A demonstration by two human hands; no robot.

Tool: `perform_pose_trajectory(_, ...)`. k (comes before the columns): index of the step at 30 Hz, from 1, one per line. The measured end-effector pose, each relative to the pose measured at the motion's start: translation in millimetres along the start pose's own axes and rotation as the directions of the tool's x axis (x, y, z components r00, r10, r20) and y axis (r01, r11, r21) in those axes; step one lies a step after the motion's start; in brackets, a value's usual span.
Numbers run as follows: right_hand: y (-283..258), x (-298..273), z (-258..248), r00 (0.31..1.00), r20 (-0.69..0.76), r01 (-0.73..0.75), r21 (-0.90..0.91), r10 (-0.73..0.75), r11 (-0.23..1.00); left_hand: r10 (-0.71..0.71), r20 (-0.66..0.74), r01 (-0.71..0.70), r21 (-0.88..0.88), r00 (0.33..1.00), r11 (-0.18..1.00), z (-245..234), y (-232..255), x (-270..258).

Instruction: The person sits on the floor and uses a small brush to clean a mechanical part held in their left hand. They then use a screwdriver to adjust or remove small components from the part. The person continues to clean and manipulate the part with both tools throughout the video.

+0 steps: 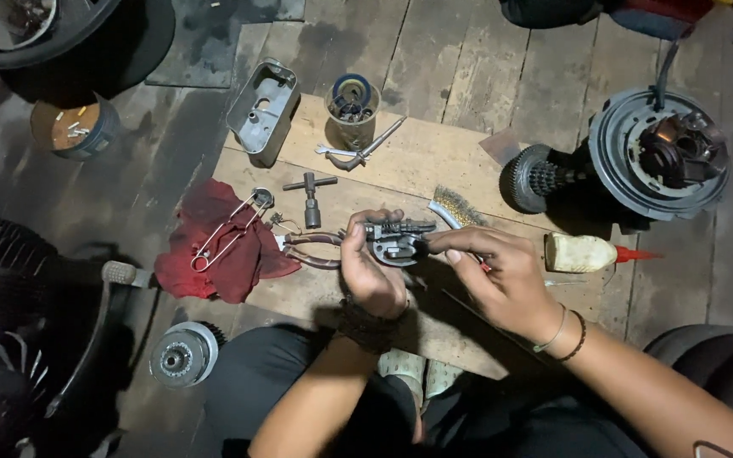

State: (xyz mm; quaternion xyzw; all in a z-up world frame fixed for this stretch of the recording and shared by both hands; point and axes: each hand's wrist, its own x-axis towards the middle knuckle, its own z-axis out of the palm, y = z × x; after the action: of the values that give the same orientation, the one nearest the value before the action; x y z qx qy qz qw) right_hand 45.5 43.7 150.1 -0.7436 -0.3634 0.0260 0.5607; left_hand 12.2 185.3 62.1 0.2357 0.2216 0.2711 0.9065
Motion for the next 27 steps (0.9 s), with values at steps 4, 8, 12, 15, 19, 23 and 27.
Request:
perform_pose_trajectory(4,2.2,-1.6,4.4,0.994,-0.023,-0.107,0.049,0.109,0.993,-0.035,-0.021,0.035,-0.009,0.999,0.999,-7.6,2.1,7.8)
perform_pose_trajectory(8,11.8,-2.2,13.9,0.957,-0.070,-0.258,0.247,0.283,0.934,-0.050,-0.092,0.044,-0.059,0.995,0.997,-17.8,-7.0,17.6)
perform_pose_trajectory(12,35.2,-0.6,26.4,0.817,-0.075,-0.407,0.628,0.572,0.664,-0.104,-0.144,0.088,-0.109,0.984,0.990,-20.2,-6.1,23.1)
perform_pose_trajectory(15,48.7,-2.8,30.4,0.800,-0.050,-0.386,0.720,0.598,0.576,-0.095,-0.159,0.077,-0.113,0.983,0.991,-17.9,-3.3,23.4)
perform_pose_trajectory(19,47.4,-0.1,20.8,0.841,-0.060,-0.398,0.604,0.538,0.691,-0.043,-0.138,0.041,-0.016,0.990,0.999,-21.1,-2.6,25.5)
perform_pose_trajectory(23,30.6,6.3,-3.5,0.902,0.043,-0.427,0.247,0.431,0.870,0.016,-0.080,-0.008,0.104,0.997,0.995,-36.2,-10.1,35.6)
perform_pose_trajectory(27,0.5,13.0,-17.6,0.911,0.141,-0.333,-0.303,0.387,0.893,0.066,-0.021,-0.059,0.251,0.998,0.966,-47.4,-22.1,34.8)
